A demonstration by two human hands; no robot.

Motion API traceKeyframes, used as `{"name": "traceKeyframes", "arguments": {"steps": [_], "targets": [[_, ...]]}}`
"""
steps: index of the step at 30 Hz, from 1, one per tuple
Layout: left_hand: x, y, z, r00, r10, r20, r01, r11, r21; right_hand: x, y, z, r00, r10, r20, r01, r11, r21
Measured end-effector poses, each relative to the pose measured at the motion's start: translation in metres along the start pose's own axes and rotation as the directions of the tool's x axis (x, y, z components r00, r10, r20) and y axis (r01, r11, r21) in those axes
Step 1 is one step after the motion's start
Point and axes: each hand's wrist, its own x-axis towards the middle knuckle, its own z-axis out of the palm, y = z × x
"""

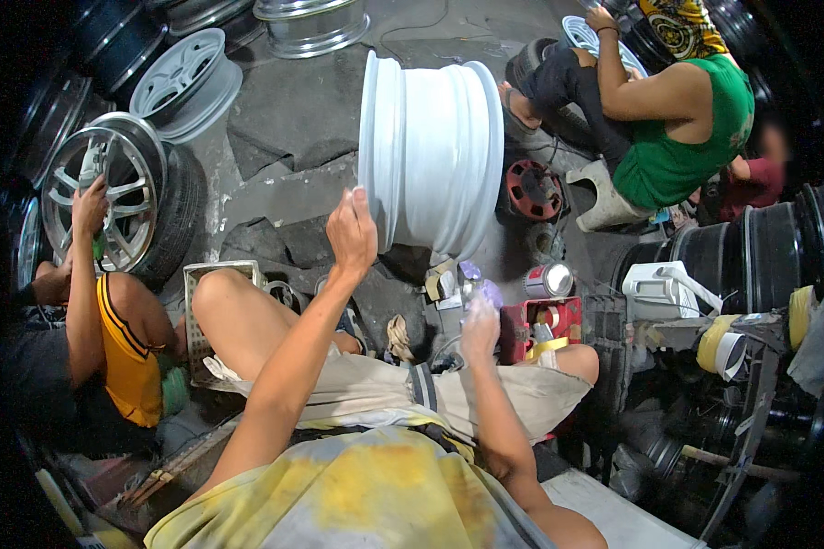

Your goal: The person sits on the floor and wipes a white car wheel rim with a purple cloth. They rotate the rim to clean different sections, focusing on the outer face and edges. Other workers are visible in the background handling similar rims.

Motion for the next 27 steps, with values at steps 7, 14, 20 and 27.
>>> {"name": "traceKeyframes", "arguments": {"steps": [7,14,20,27], "targets": [[-0.037,-0.032,-0.002,0.98,-0.074,0.182,0.062,0.996,0.068,0.077,-0.052,-0.023,0.951,0.305,-0.058,-0.18,0.693,0.698],[0.021,0.015,-0.027,0.924,-0.172,0.342,0.109,0.974,0.197,0.063,-0.109,-0.092,0.966,0.066,-0.248,0.035,0.923,0.383],[0.112,0.057,-0.012,0.975,-0.066,0.214,0.003,0.959,0.283,0.19,-0.124,-0.118,0.716,-0.624,-0.312,0.554,0.781,-0.289],[0.178,0.043,0.045,0.932,-0.228,0.283,0.181,0.966,0.182,0.356,-0.118,-0.117,0.822,-0.565,-0.078,0.564,0.825,-0.031]]}}
